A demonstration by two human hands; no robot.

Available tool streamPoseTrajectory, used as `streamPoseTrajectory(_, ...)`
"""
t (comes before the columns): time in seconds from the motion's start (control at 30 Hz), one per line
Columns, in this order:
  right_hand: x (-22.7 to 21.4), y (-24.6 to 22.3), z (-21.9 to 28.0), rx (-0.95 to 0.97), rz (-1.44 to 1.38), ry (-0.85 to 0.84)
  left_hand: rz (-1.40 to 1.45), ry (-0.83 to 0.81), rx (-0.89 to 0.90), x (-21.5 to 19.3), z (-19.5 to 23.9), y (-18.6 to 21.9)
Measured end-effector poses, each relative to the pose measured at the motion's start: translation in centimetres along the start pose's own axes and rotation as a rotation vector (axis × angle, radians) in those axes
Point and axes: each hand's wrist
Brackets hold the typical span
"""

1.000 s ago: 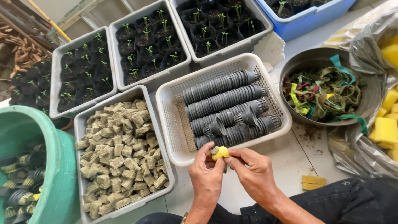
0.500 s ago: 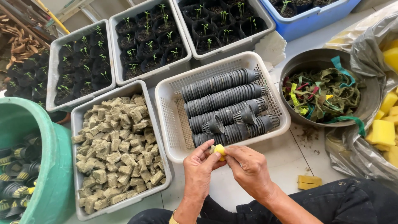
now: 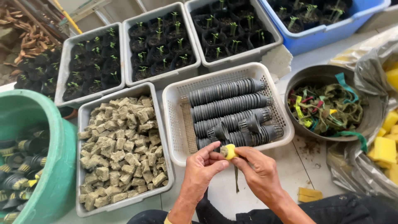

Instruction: The person sits on the floor and assembles planting units by hand. They pick up a small plant cutting, wrap it with a yellow sponge piece, and place the assembly into a black plastic pot. The person repeats this process, handling cuttings, sponges, and pots.

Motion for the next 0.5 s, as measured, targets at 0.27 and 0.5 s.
streamPoseTrajectory(0.27,0.0,0.3,0.0,0.281,-0.307,-0.295,-0.020,-0.049,-0.028,-0.1,0.5,0.4)
streamPoseTrajectory(0.5,-0.2,1.1,-0.4,0.437,-0.383,-0.331,-0.165,-0.065,0.037,0.2,0.0,0.3)
Point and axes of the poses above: each hand's wrist, its own z-axis away from the middle knuckle, its own x-axis out of the palm, y = z × x, and after that the axes turned 11 degrees about z, right-handed
